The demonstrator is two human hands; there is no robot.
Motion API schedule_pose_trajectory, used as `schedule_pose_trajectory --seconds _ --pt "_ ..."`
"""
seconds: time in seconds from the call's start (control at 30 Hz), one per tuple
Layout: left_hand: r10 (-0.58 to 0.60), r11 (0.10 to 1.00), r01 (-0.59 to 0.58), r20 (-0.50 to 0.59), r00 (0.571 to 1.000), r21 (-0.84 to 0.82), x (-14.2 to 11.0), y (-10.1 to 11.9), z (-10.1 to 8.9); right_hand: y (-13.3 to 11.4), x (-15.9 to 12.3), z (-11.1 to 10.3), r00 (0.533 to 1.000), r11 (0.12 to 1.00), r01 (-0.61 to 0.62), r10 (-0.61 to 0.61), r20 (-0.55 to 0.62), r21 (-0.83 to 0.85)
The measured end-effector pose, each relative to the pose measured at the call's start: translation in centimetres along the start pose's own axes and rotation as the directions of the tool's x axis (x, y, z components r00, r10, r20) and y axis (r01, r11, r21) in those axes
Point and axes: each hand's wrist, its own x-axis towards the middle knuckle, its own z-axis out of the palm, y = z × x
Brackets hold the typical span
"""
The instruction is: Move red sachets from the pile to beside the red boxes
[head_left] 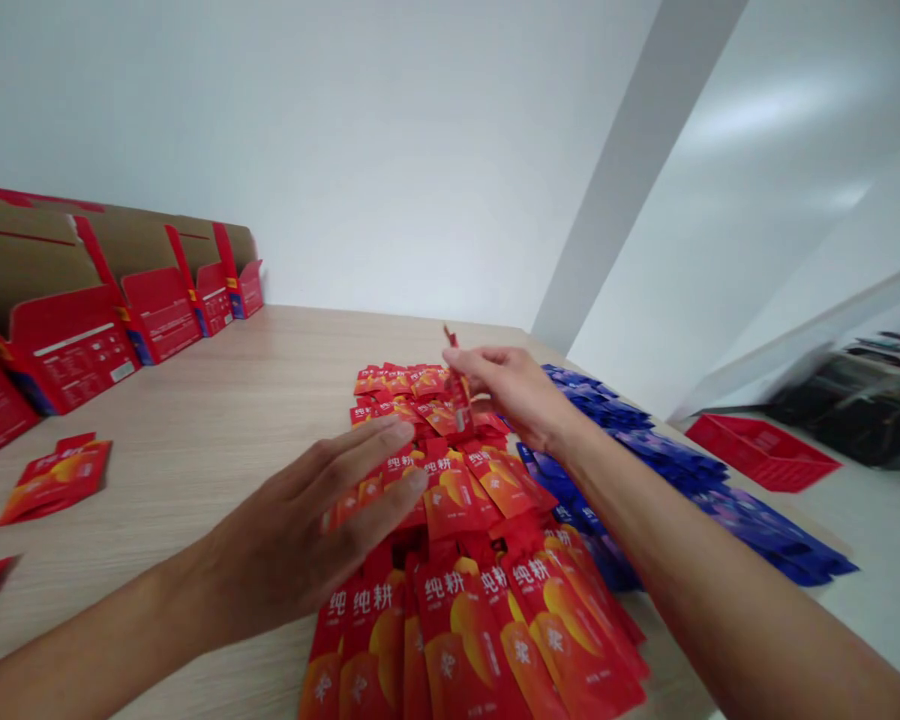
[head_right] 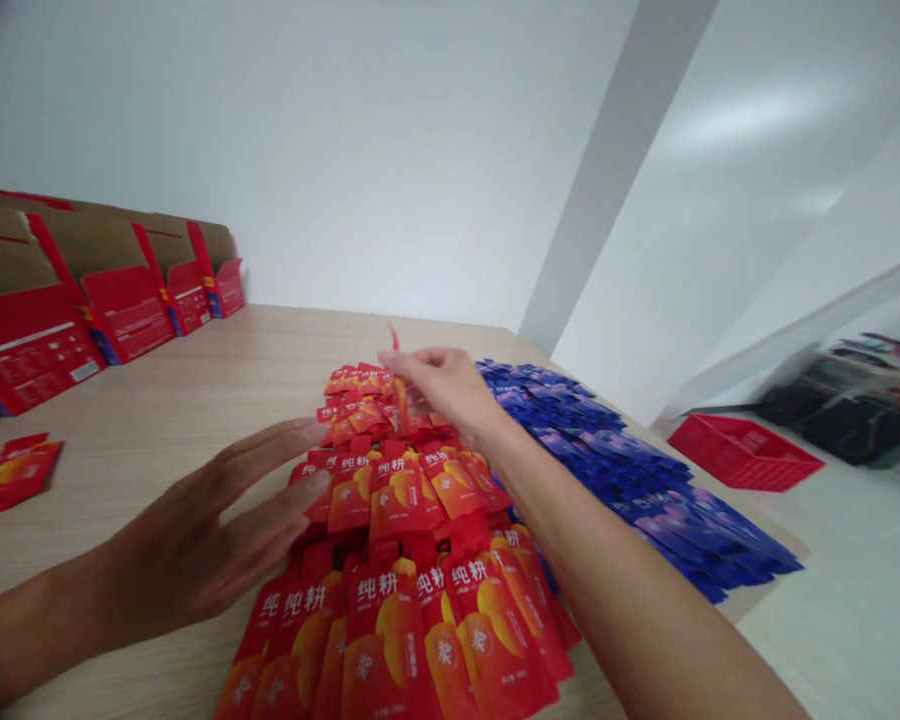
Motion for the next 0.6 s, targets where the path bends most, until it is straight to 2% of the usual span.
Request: schedule_pose_trajectory --seconds 0.03,0.07,0.13,0.17,0.2,0.3,0.37,0.4,0.43,0.47,0.5,0.53,0.57,0.6 --pt "-0.038 0.999 0.038 0.015 0.999 0.004 -0.7 -0.2 -0.2 -0.4 1.3 -1.2 0.993 0.975 0.014 -0.039 -0.111 -0.222" --pt "-0.066 0.998 0.065 0.033 0.997 0.020 -1.4 -0.4 -0.5 -0.8 2.6 -2.3 0.982 0.884 -0.018 -0.072 -0.175 -0.467" --pt "-0.110 0.991 0.103 0.080 0.991 0.088 -3.2 -1.0 -1.1 -0.8 4.9 -3.8 0.972 0.626 -0.120 -0.084 -0.220 -0.771" --pt "-0.135 0.984 0.122 0.099 0.986 0.130 -4.1 -1.5 -1.5 -0.5 5.9 -4.2 0.974 0.517 -0.156 -0.063 -0.219 -0.841" --pt "-0.164 0.974 0.143 0.111 0.980 0.175 -5.0 -2.1 -1.9 0.0 6.7 -4.2 0.977 0.447 -0.176 -0.033 -0.213 -0.877" --pt "-0.278 0.928 0.227 0.145 0.950 0.295 -7.5 -4.6 -3.8 2.5 8.1 -3.1 0.985 0.307 -0.173 0.055 -0.164 -0.936" --pt "-0.420 0.866 0.334 0.180 0.889 0.372 -8.7 -7.1 -5.5 4.3 8.4 -2.0 0.985 0.231 -0.157 0.112 -0.134 -0.960" --pt "-0.529 0.806 0.418 0.192 0.827 0.419 -9.2 -8.5 -6.4 5.0 8.6 -1.5 0.983 0.200 -0.149 0.140 -0.122 -0.968" --pt "-0.656 0.716 0.513 0.206 0.726 0.473 -9.7 -10.0 -7.3 5.6 8.7 -1.1 0.980 0.174 -0.140 0.166 -0.111 -0.975" --pt "-0.781 0.597 0.600 0.214 0.587 0.533 -10.2 -11.5 -8.1 6.0 8.8 -0.8 0.976 0.151 -0.130 0.191 -0.100 -0.980" --pt "-0.876 0.470 0.657 0.223 0.427 0.589 -10.7 -12.9 -8.7 6.4 8.9 -0.5 0.973 0.132 -0.120 0.212 -0.090 -0.984" --pt "-0.933 0.359 0.682 0.236 0.270 0.638 -11.2 -14.3 -9.0 6.6 9.0 -0.4 0.970 0.118 -0.109 0.229 -0.080 -0.987" --pt "-0.957 0.278 0.684 0.253 0.139 0.674 -11.7 -15.5 -9.2 6.7 9.1 -0.2 0.968 0.106 -0.099 0.241 -0.071 -0.989" --pt "-0.962 0.222 0.678 0.270 0.035 0.701 -12.2 -16.5 -9.1 6.8 9.2 -0.1 0.966 0.097 -0.091 0.249 -0.065 -0.991"
